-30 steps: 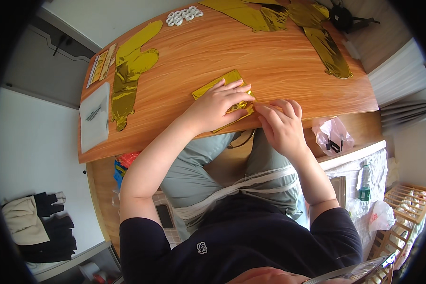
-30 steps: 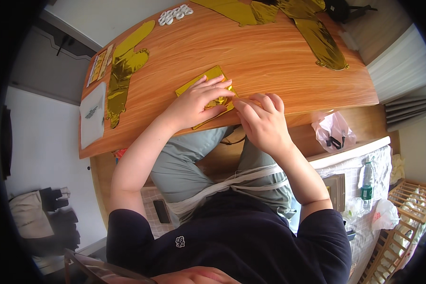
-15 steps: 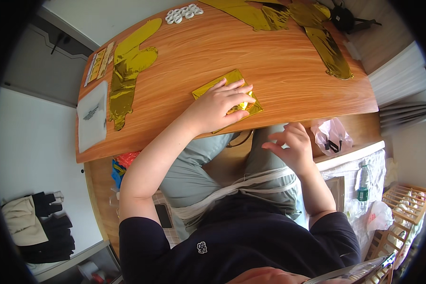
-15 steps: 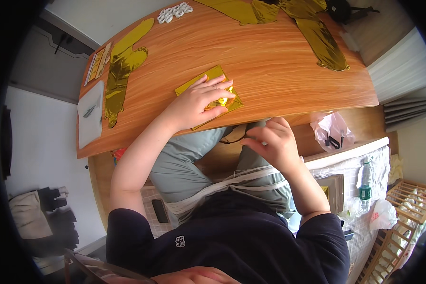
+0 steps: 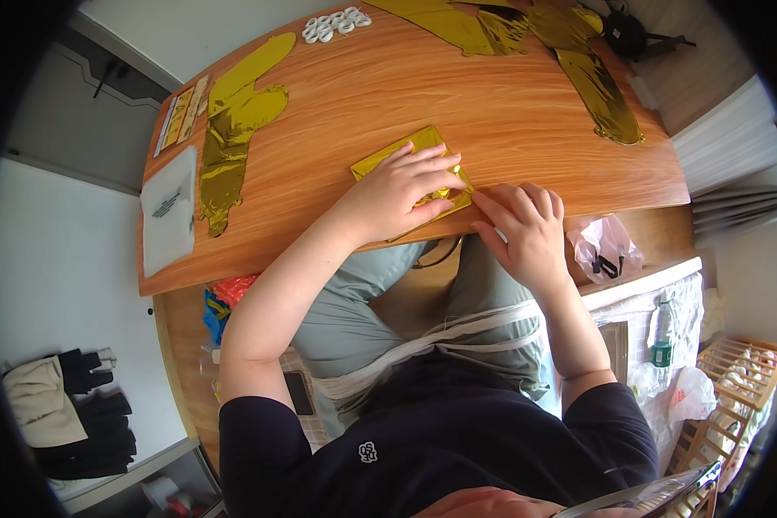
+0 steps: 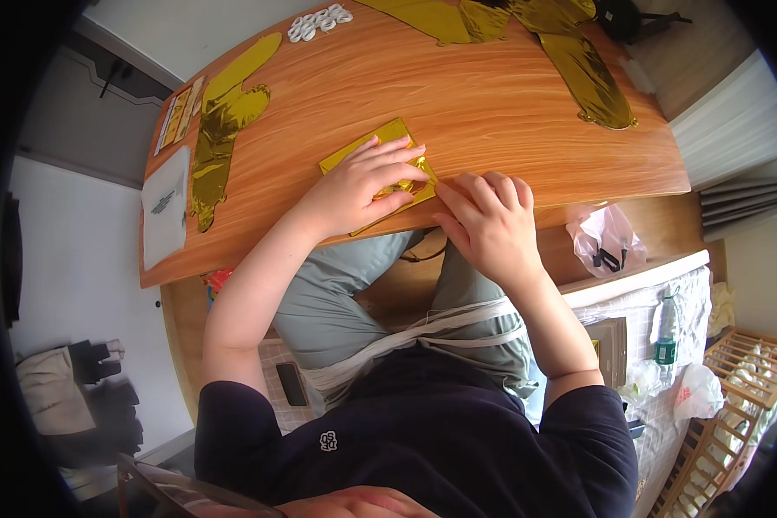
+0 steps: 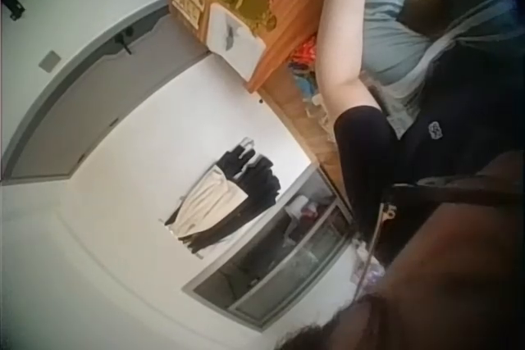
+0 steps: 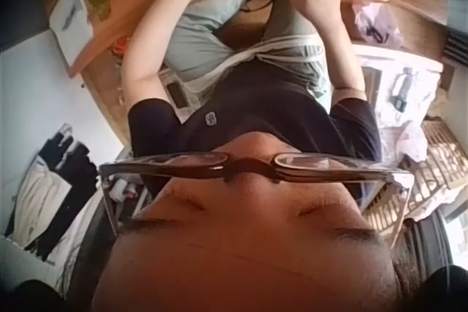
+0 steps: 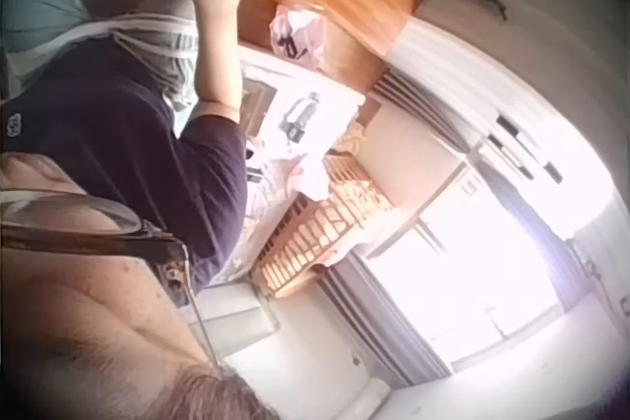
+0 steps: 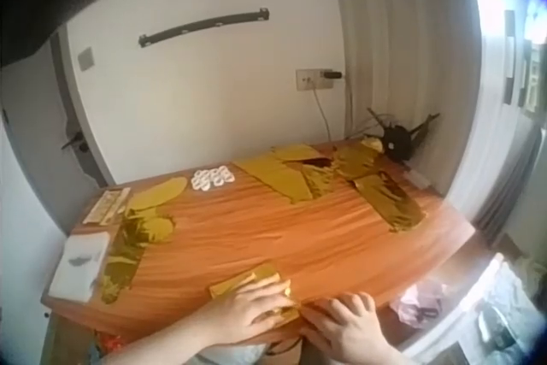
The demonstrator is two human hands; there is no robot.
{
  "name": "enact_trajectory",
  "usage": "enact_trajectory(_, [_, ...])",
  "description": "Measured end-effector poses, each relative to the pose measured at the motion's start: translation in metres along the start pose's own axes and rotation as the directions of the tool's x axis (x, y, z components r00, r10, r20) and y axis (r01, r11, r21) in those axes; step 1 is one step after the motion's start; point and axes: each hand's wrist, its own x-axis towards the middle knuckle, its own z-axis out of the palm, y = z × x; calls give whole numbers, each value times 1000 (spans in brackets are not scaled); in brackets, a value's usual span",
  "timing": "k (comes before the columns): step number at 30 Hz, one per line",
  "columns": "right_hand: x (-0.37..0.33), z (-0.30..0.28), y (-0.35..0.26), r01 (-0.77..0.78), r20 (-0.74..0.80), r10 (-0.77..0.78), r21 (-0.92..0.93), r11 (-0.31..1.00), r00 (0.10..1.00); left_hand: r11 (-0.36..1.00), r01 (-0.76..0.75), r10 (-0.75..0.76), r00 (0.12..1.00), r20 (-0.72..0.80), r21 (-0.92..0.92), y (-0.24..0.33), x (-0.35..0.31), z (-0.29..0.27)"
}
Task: Folding gold foil sheets and placing them onto cardboard backings into plastic sleeves.
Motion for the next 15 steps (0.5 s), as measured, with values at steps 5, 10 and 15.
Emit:
enact_trajectory(5, [-7, -2, -2, 29, -4, -29, 19, 999, 1000, 996, -31, 35, 999, 40, -81, -3, 1, -6])
enact_trajectory(10, [0, -5, -4, 84, -18, -84, 57, 995, 996, 928, 92, -21, 980, 196, -360, -5, 7, -18])
enact_trajectory(15, [14, -3, 4, 236, 12, -239, 113, 965, 971, 931, 43, -38, 999, 21, -362, -3, 4, -16])
